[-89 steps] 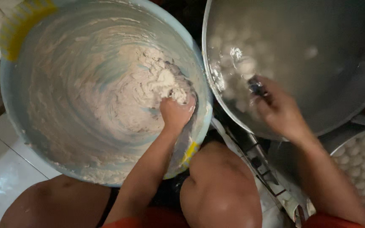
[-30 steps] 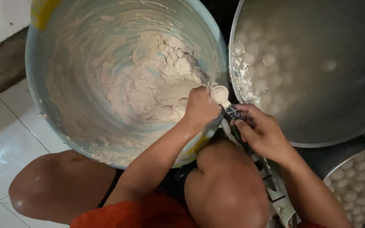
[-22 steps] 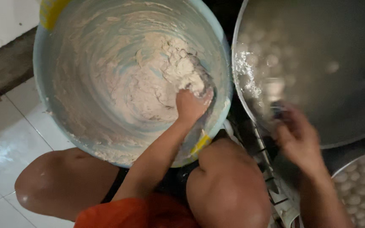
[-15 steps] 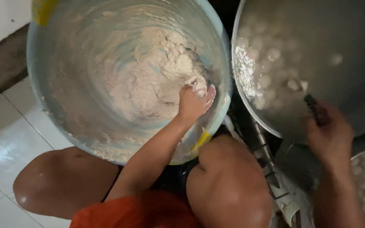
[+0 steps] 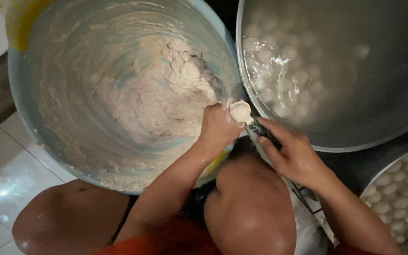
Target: The person scoops dough from a large bowl and drops it into boiling water to form meatballs. The person uses a spoon to transfer the dough and occasionally stirs the pot.
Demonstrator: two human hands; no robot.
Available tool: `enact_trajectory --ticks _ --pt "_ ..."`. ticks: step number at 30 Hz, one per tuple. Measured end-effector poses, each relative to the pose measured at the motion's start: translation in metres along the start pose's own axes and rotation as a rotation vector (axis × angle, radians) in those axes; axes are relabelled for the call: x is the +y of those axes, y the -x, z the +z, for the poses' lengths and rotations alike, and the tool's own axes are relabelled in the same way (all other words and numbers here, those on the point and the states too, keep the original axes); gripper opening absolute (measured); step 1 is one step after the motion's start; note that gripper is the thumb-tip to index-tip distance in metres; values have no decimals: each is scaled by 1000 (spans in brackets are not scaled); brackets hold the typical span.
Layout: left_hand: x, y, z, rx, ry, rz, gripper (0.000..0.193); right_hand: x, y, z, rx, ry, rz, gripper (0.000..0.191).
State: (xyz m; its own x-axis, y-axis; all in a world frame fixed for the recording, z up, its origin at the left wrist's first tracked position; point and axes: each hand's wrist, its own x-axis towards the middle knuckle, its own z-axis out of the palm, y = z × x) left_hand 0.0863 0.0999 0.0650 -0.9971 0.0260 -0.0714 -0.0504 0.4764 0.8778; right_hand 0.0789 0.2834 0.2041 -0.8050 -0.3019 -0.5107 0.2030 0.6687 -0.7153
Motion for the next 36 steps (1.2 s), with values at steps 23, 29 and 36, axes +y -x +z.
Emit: enact_trajectory --ticks 23,29,36 --pt "-95 43 0 -50 -358 27 30 91 22 -89 491 799 324 29" --pt "-26 3 -18 -46 -166 196 11 57 22 -57 368 -78 9 32" --pt "7 -1 -21 132 -226 440 19 2 18 -2 86 -125 164 42"
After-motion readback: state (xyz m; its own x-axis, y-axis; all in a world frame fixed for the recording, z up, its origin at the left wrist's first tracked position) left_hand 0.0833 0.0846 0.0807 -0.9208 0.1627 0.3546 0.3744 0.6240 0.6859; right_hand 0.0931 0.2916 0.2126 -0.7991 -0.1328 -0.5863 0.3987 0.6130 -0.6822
